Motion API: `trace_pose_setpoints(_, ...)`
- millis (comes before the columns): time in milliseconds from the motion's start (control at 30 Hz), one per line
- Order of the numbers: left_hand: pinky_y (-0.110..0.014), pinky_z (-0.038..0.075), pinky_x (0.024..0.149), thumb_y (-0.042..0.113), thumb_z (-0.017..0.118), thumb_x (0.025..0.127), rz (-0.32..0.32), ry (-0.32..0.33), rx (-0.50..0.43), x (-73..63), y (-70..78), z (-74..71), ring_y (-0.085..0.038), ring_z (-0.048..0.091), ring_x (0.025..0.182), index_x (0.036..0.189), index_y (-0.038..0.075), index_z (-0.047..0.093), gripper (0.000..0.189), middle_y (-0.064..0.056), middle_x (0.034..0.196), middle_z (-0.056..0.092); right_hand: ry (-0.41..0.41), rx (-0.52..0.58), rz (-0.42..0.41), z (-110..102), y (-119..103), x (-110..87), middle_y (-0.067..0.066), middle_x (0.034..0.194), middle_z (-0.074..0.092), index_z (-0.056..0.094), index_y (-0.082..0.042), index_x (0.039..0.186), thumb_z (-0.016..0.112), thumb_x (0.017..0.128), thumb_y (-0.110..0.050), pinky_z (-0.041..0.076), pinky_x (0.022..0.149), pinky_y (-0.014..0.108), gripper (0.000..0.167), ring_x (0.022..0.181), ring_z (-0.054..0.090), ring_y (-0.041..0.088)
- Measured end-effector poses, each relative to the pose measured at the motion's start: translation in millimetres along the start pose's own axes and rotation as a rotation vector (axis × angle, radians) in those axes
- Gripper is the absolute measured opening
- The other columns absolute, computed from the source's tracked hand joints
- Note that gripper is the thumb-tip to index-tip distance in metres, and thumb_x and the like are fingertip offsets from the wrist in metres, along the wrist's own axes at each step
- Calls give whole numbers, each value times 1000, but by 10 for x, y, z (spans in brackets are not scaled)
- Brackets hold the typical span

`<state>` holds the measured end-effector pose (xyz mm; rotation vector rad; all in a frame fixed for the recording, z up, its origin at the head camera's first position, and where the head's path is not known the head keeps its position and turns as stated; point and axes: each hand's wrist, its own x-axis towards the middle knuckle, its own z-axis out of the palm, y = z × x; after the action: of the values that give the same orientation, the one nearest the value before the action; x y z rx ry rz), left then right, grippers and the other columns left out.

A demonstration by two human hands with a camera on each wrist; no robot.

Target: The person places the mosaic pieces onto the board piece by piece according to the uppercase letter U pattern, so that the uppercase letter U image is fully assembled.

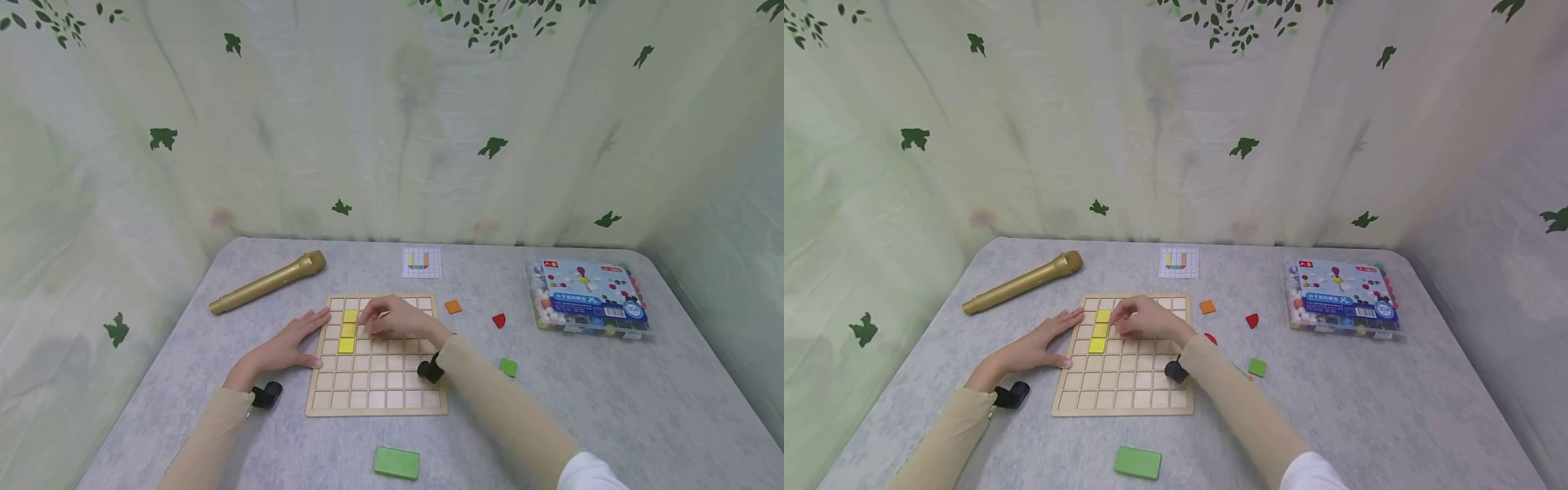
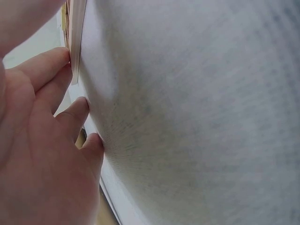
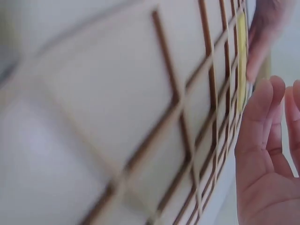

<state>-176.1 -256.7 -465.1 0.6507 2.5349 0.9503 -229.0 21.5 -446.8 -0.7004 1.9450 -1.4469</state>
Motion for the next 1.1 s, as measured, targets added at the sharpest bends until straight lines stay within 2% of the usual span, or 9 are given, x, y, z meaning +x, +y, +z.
trace_pose_setpoints(200,-57,-2,113,33,76,80,-1,-2,3,0,9,2,-42,0,142,151,0,21,96,-18,158,12,-2,44,-8,-346,94,-230,10,94,63,59,10,113,58,93,-3,56,79,40,24,84,63,28)
trace_pose_setpoints(367,-57,-2,112,33,76,80,2,-3,0,2,17,3,-42,0,142,151,0,21,96,-18,157,12,23,29,22,-651,174,-483,14,103,64,59,8,116,61,92,-9,54,82,38,29,91,62,32)
trace_pose_setpoints(600,-57,-2,112,35,76,80,-2,-1,-1,1,2,1,-41,0,142,151,1,21,96,-17,158,11,104,16,83,-983,356,-796,18,109,64,62,3,115,63,91,-12,53,82,36,29,93,62,25)
trace_pose_setpoints(767,-57,-2,112,36,76,80,2,3,2,7,-3,3,-41,0,142,151,1,21,96,-17,158,11,136,34,93,-1120,462,-967,19,111,64,61,6,116,62,92,-11,54,84,34,29,94,61,22)
trace_pose_setpoints(933,-57,-2,112,35,76,80,-2,3,4,7,1,2,-41,0,142,151,1,21,96,-17,158,11,110,20,78,-1172,517,-1090,21,113,63,60,6,116,60,92,-8,53,82,31,28,94,59,23)
trace_pose_setpoints(1100,-57,-2,112,36,76,80,-7,-3,4,11,-10,5,-41,0,142,151,1,21,96,-17,158,11,61,-30,75,-1164,560,-1143,17,112,64,61,5,117,60,90,0,53,80,29,27,91,57,23)
